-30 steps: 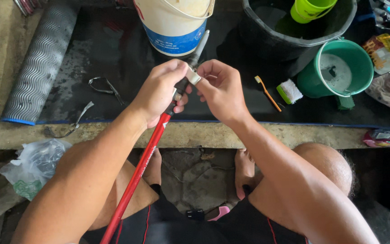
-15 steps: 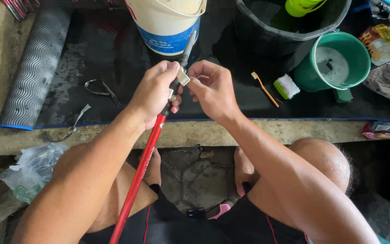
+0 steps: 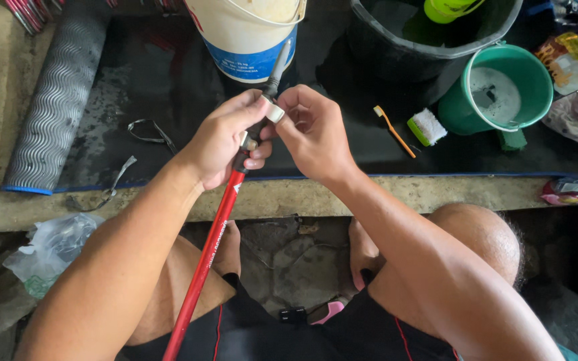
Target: The person prepares a fishing rod by hand, attaching a small white component to the rod section using tape.
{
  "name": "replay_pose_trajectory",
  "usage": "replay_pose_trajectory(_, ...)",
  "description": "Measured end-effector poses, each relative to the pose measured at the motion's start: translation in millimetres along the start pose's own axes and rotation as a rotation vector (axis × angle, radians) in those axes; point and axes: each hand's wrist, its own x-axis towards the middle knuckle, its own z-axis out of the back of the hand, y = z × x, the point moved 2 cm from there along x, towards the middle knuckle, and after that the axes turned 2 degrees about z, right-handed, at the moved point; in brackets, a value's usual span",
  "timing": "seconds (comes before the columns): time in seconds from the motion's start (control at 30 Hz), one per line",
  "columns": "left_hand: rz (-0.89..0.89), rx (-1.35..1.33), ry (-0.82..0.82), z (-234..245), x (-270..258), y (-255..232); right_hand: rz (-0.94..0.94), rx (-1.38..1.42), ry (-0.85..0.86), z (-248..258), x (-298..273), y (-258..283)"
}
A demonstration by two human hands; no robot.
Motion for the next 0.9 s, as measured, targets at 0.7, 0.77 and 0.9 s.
replay_pose_trajectory(0.7, 0.163, -0.059, 0.088, -8.0, 33.9, 22.9, -0.354, -0.721, 0.500, 101.3, 15.8, 48.5)
replay_pose_trajectory(0.77, 0.190, -0.069, 0.104, -19.2, 44.0, 27.2, -0.353, -0.712, 0.446, 135.9, 4.3, 31.7)
replay_pose_trajectory(0.9, 0.228, -0.010, 0.148, -35.7, 63.9, 34.8, -0.344, -0.667, 0.097, 225.1, -38.6, -35.8)
